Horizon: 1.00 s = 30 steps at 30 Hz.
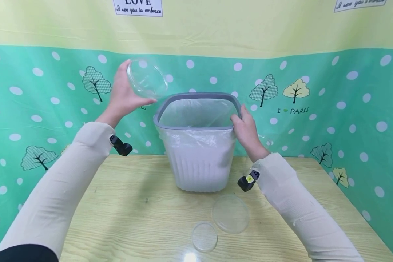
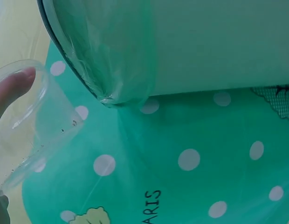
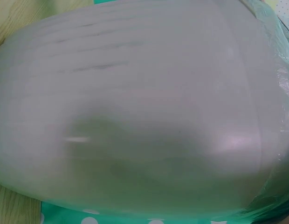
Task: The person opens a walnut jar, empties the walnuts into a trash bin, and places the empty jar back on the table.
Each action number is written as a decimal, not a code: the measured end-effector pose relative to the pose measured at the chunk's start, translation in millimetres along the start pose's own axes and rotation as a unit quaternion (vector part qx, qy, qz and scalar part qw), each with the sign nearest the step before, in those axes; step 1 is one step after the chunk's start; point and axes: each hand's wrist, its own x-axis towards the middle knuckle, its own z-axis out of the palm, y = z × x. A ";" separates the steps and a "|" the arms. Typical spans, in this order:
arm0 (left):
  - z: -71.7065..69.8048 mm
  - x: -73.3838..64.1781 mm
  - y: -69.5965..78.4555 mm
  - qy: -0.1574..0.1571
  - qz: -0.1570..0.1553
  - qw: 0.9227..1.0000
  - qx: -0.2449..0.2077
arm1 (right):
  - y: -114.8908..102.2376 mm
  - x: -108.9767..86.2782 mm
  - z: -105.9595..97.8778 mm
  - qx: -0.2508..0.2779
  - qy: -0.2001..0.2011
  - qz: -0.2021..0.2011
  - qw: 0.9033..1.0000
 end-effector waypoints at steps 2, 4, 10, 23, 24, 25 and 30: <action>-0.6 -4.0 -1.2 0.008 -0.037 0.999 -0.019 | 0.1 -0.6 -0.1 0.002 -0.002 0.003 1.000; -0.8 -7.6 -1.9 0.011 -0.067 0.997 -0.036 | 0.5 -0.8 -0.1 0.003 -0.002 0.006 1.000; 2.6 -17.3 -3.4 0.014 -0.157 0.981 -0.112 | 0.0 -1.6 -2.1 -0.002 -0.012 0.021 1.000; 7.5 -34.7 -7.3 0.044 -0.268 0.935 -0.229 | 0.4 -1.4 -2.4 0.000 -0.009 0.019 1.000; 7.7 -36.2 -7.8 0.044 -0.272 0.933 -0.233 | 0.5 -1.3 -2.5 -0.001 -0.009 0.019 1.000; 7.8 -37.8 -8.3 0.043 -0.277 0.930 -0.238 | 0.6 -1.1 -2.5 0.000 -0.009 0.018 1.000; 8.8 -46.7 -12.1 0.038 -0.301 0.915 -0.265 | 0.7 -1.4 -1.9 0.000 -0.007 0.013 1.000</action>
